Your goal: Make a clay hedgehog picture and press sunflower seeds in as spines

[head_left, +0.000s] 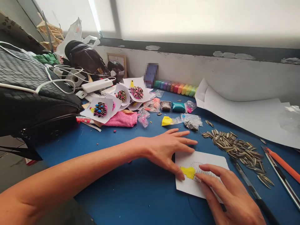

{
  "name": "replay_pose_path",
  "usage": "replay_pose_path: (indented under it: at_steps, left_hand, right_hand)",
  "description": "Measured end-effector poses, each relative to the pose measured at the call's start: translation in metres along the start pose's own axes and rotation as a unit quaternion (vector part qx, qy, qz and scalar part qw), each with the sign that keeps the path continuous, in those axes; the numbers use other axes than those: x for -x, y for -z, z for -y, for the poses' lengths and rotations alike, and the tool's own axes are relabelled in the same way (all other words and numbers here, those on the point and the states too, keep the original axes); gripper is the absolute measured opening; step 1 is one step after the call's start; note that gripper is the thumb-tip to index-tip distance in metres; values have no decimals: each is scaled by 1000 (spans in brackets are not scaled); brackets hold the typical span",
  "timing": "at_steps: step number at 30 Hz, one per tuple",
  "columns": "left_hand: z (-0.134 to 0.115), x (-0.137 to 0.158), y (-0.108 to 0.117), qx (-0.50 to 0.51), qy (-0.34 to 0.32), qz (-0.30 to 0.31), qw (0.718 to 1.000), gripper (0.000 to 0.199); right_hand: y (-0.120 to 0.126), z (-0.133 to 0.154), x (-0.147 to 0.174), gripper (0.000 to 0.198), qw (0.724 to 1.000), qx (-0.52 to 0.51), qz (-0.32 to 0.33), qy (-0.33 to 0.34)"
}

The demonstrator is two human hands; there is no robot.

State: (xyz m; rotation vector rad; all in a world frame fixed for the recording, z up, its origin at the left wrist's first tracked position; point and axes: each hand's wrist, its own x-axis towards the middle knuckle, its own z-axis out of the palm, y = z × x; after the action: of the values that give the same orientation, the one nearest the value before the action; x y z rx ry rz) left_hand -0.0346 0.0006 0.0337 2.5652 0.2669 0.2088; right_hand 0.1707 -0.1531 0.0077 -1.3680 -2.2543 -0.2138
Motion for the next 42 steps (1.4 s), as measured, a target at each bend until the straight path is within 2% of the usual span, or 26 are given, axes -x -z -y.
replay_pose_path:
  at_steps: [2, 4, 11, 16, 18, 22, 27, 35, 42]
  left_hand:
    - [1, 5, -2, 12, 1, 20, 1000, 85]
    - [3, 7, -5, 23, 1, 27, 999, 91]
    - [5, 8, -5, 21, 0, 29, 999, 85]
    - [5, 8, -5, 17, -10, 20, 1000, 81]
    - [5, 8, -6, 20, -9, 17, 1000, 79]
    - [5, 9, -6, 23, -10, 16, 1000, 79]
    - [6, 9, -5, 20, -11, 12, 1000, 79]
    - [5, 10, -9, 12, -9, -1, 1000, 82]
    - [6, 8, -9, 18, -4, 7, 1000, 84]
  right_hand:
    - [0, 0, -1, 21, 1000, -4, 2, -5]
    - [0, 1, -3, 22, 1000, -13, 2, -8]
    - [3, 4, -11, 18, 999, -42, 10, -23]
    - [8, 13, -29, 10, 998, -34, 54, -20]
    - [6, 16, -33, 11, 998, -34, 52, -27]
    - [-2, 16, -27, 17, 998, -38, 12, -56]
    - [-7, 11, -17, 16, 997, -64, -15, -40]
    - [-14, 8, -16, 32, 1000, -10, 0, -13]
    - [-13, 7, -11, 29, 1000, -9, 5, 2]
